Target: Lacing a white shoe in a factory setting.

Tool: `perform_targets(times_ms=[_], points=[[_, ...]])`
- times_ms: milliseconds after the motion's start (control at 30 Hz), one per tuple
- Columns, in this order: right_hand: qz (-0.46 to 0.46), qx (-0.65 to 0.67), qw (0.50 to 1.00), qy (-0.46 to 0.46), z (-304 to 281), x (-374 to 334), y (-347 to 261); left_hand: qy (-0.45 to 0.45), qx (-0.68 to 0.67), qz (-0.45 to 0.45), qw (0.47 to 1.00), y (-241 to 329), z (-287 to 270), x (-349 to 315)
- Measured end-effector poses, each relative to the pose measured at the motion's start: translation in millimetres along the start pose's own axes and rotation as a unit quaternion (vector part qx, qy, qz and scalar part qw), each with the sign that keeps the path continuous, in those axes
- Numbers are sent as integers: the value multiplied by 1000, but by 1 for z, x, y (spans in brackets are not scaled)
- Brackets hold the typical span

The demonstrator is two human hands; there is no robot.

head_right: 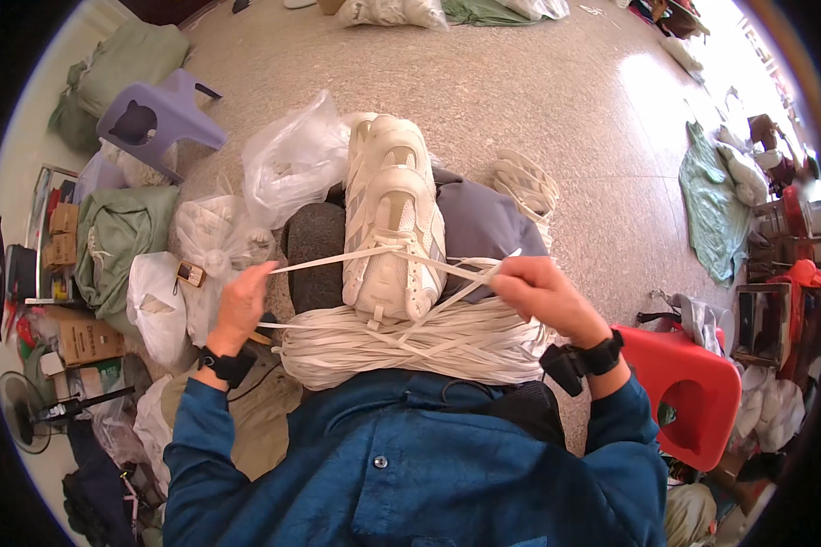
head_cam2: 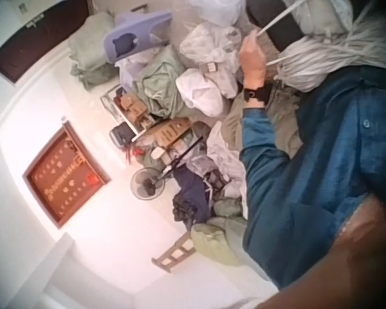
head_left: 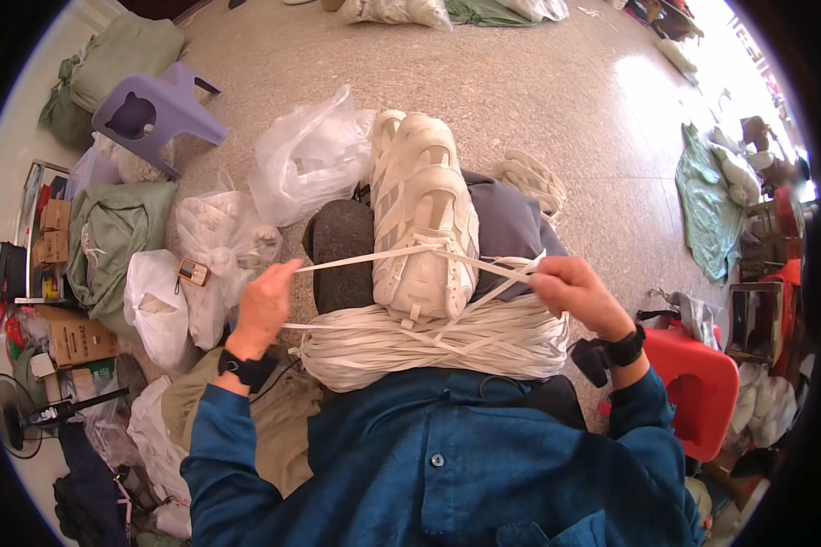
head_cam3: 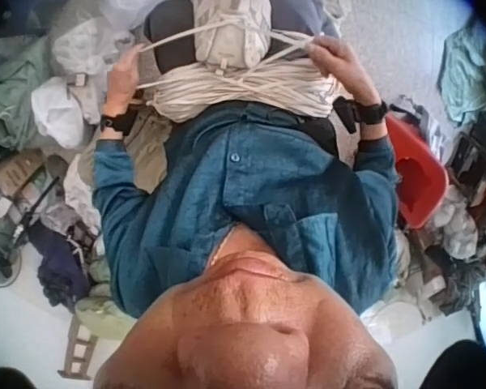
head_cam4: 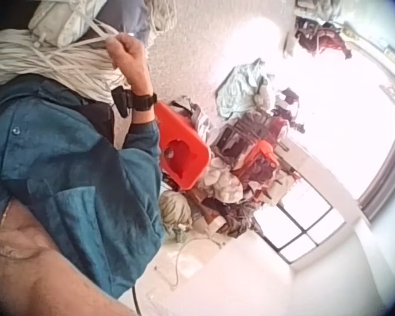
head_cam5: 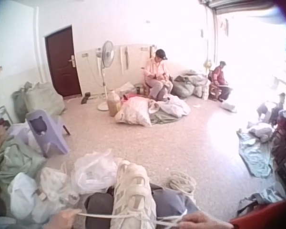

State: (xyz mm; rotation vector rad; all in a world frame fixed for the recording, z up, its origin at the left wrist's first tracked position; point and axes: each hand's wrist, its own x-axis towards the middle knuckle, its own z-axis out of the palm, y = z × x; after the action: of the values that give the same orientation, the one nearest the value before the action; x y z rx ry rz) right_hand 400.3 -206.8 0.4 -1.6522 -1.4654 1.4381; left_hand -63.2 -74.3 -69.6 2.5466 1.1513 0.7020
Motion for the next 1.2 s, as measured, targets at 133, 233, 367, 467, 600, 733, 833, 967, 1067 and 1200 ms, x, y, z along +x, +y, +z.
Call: perform_targets(times_ms=[133, 233, 367, 467, 600, 733, 833, 967, 1067, 1200], points=[[-36, 325, 945, 22, -25, -27, 35, -37, -41, -175, 983, -51, -29, -45], [-138, 510, 845, 87, -33, -45, 61, -39, -65, -286, 955, -77, -40, -71], [-205, 608, 759, 109, -65, -71, 94, -57, -40, -326, 943, -83, -44, -81], [-249, 618, 735, 129, -85, -87, 103, -37, 68, -173, 982, -58, -32, -64], [-253, 692, 659, 152, -112, -119, 155, 41, 0, -72, 997, 53, -23, 13], [-218, 677, 640, 291, -128, -155, 215, 48, -129, -10, 990, 112, 4, 63], [-215, 671, 625, 336, -138, -188, 258, 41, -145, 4, 989, 128, 34, 91], [-167, 632, 644, 398, -153, -233, 290, 6, -136, 20, 991, 131, 54, 100], [-166, 616, 628, 447, -179, -275, 328, -67, -208, -53, 974, 124, 56, 102], [-135, 607, 574, 533, -219, -320, 371, -96, -240, -93, 962, 120, 48, 101]])
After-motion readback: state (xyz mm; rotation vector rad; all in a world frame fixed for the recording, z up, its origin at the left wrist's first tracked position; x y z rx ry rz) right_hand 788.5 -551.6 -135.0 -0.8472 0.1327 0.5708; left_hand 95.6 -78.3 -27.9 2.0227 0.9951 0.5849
